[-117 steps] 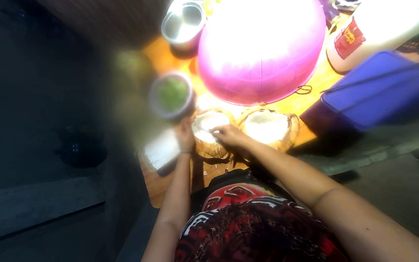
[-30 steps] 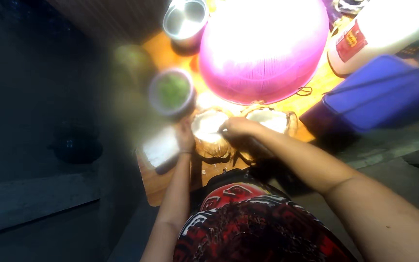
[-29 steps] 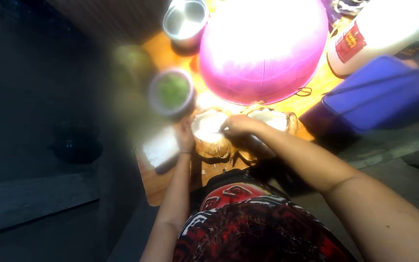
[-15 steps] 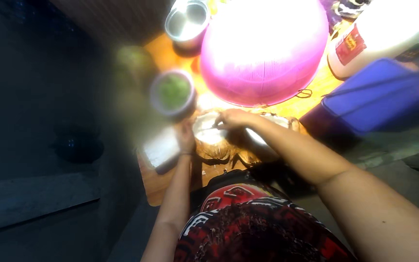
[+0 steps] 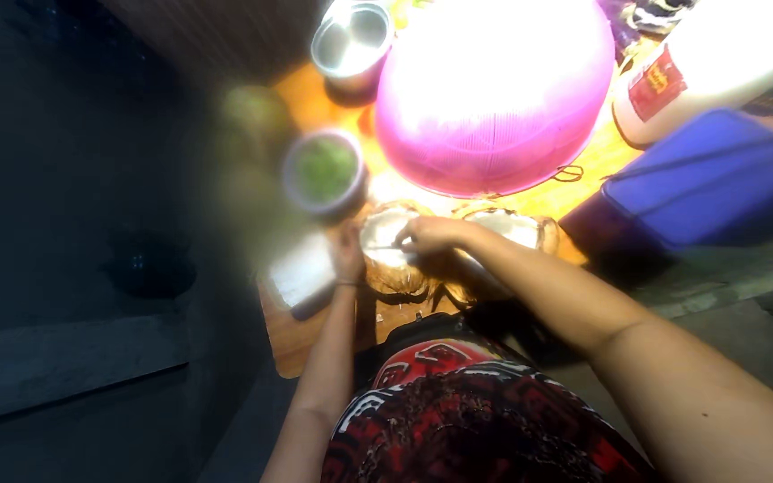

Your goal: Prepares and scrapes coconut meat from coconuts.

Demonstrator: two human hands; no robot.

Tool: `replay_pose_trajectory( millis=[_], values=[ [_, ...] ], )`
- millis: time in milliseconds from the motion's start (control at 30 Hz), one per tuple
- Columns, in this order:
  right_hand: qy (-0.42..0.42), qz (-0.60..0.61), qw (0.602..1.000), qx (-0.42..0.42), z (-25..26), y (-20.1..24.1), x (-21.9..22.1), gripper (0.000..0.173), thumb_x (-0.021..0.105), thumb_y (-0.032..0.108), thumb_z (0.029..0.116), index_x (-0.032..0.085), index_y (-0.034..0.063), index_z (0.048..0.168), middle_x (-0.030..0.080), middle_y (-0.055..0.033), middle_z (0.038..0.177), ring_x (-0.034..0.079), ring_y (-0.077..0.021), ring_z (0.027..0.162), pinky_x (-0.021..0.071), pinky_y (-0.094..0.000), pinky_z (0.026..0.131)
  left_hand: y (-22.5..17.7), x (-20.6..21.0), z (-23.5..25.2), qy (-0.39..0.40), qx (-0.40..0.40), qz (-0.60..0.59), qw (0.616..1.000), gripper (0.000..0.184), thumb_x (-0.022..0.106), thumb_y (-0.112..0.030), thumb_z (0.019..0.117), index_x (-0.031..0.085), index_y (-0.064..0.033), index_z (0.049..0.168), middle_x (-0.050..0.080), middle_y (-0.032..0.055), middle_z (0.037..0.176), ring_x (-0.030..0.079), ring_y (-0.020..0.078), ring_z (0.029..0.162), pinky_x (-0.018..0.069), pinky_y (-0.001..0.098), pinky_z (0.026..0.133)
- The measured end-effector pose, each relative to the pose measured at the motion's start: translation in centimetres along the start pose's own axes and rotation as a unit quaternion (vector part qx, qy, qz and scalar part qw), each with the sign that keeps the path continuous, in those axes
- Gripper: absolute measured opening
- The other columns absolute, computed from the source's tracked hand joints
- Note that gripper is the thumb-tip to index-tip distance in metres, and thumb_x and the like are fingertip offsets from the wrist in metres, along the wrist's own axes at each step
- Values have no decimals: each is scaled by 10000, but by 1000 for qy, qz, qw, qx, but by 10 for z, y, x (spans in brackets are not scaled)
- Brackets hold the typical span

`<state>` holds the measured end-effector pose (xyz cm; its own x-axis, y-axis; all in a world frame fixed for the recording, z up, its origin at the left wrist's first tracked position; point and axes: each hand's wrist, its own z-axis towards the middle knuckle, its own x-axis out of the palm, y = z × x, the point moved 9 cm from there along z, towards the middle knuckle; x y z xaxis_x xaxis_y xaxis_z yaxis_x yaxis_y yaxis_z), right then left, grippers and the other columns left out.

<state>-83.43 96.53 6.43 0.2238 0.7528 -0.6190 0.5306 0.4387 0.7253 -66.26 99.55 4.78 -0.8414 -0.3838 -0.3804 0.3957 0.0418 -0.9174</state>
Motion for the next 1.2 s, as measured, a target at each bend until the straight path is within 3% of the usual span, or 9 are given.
replay_pose_trajectory(
  millis=[133, 233, 367, 500, 700, 900, 1000, 1067, 1200],
  values=[
    [94, -69, 991, 61, -23, -6, -7, 207, 638, 177, 1022, 763, 111, 1173, 726, -180, 1104, 667, -380, 1084, 490, -642, 935, -2, 0, -2, 4, 10, 12, 1000, 340, 529, -205, 1073, 627, 20, 1308, 695, 148, 1218, 665, 128, 1107, 517, 305, 1007],
    [53, -29, 995, 77, -23, 2, -25, 259, 585, 181, 1059, 731, 90, 1253, 714, -195, 1141, 662, -361, 1089, 486, -597, 969, -8, 2, -1, 6, 3, 11, 1000, 342, 526, -209, 1073, 631, 14, 1311, 697, 144, 1213, 665, 125, 1094, 516, 314, 999],
    [-5, 73, 997, 16, -14, 4, -7, 246, 590, 133, 1047, 729, 61, 1238, 718, -182, 1016, 668, -300, 902, 522, -541, 878, -5, 0, -1, 3, 6, 0, 1000, 332, 525, -186, 1074, 628, 26, 1308, 696, 155, 1209, 667, 123, 1086, 520, 300, 992],
    [84, 4, 994, 64, -34, -4, -5, 250, 605, 144, 1045, 727, 89, 1256, 719, -181, 1108, 668, -337, 1052, 494, -569, 962, -4, 0, -4, -2, 11, -4, 1000, 326, 530, -195, 1074, 634, 16, 1299, 700, 136, 1203, 666, 101, 1082, 519, 278, 988],
    [-75, 91, 993, 13, -13, -9, -13, 246, 593, 140, 1035, 745, 87, 1221, 728, -164, 992, 671, -281, 858, 533, -535, 840, -4, 4, 3, 8, 7, -5, 1000, 333, 528, -185, 1074, 629, 28, 1308, 696, 154, 1211, 661, 118, 1098, 509, 283, 1001],
    [57, 25, 997, 50, -37, -15, 0, 244, 596, 157, 1050, 740, 99, 1239, 728, -172, 1053, 679, -323, 984, 511, -564, 919, -8, 2, -1, 7, 1, 3, 1000, 340, 516, -198, 1080, 626, 18, 1318, 695, 142, 1215, 662, 99, 1087, 511, 277, 992],
    [-9, 42, 997, 63, -34, -17, -17, 253, 593, 172, 1053, 746, 109, 1244, 731, -186, 1080, 680, -348, 1032, 498, -595, 950, -10, 5, 1, 13, 0, 5, 1000, 339, 512, -202, 1082, 628, 12, 1318, 697, 139, 1214, 661, 103, 1094, 511, 285, 1000],
    [-88, 79, 993, 15, -20, -17, -16, 247, 598, 153, 1037, 753, 97, 1221, 738, -169, 1015, 689, -310, 916, 527, -567, 882, -6, 6, 3, 13, 4, 4, 1000, 338, 516, -207, 1081, 629, 9, 1315, 697, 141, 1210, 665, 108, 1086, 518, 291, 992],
    [-43, 89, 995, -18, -17, -16, 10, 236, 612, 133, 1021, 753, 77, 1201, 738, -168, 993, 690, -305, 881, 536, -565, 855, 1, 3, 3, 12, 13, -1, 1000, 338, 518, -192, 1075, 626, 25, 1311, 690, 156, 1218, 662, 129, 1104, 518, 303, 1004]
  ],
)
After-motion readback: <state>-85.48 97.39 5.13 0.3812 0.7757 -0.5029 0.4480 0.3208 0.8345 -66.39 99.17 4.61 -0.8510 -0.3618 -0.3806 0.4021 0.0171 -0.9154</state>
